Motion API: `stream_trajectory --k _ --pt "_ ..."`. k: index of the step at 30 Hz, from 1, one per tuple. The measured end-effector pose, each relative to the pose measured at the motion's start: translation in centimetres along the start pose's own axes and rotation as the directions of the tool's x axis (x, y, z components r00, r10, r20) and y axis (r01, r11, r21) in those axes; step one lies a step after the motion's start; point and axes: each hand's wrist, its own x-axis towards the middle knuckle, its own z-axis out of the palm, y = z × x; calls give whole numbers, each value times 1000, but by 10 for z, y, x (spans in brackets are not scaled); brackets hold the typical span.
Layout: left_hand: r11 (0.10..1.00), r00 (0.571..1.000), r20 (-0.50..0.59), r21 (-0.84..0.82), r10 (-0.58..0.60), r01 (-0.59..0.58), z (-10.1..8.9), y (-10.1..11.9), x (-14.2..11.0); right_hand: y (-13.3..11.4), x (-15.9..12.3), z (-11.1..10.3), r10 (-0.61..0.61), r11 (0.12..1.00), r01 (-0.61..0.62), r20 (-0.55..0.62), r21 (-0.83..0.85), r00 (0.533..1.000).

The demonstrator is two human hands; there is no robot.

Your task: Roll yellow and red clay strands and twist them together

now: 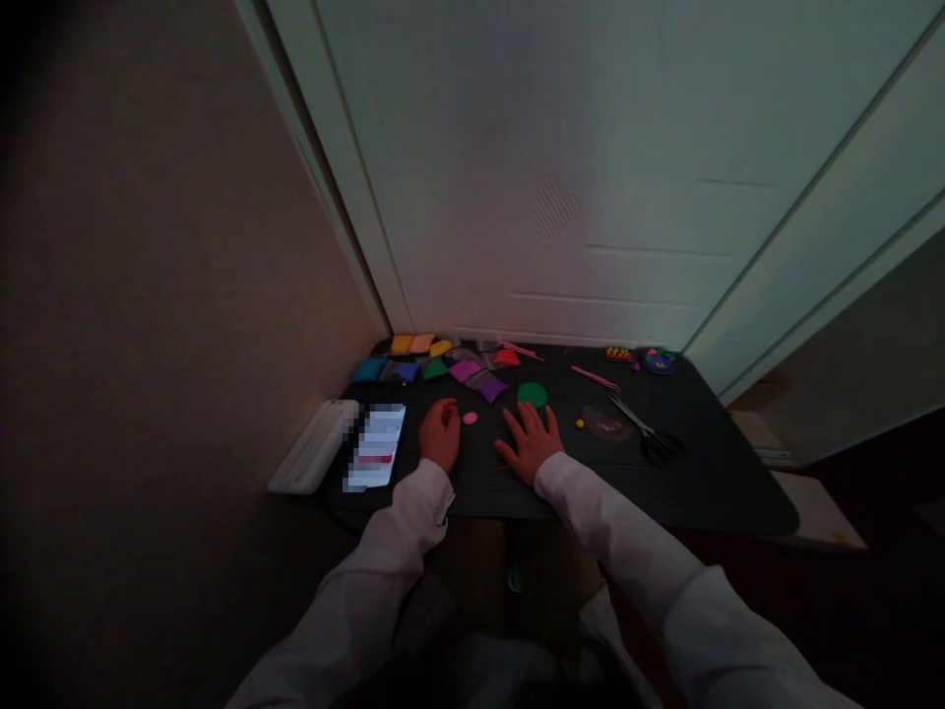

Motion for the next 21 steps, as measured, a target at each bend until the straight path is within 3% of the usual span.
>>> stream_trajectory --k 8,14,21 --pt "1000 1000 -14 -23 13 -13 -2 3 -1 -17 -5 -21 46 999 -45 -58 15 997" --pt "1000 1000 -17 -24 -5 4 -3 6 -1 -38 -3 -9 -36 999 36 14 35 999" --pt "999 1000 -8 -44 -15 14 -3 7 -1 -35 22 2 1 1000 -1 9 11 1000"
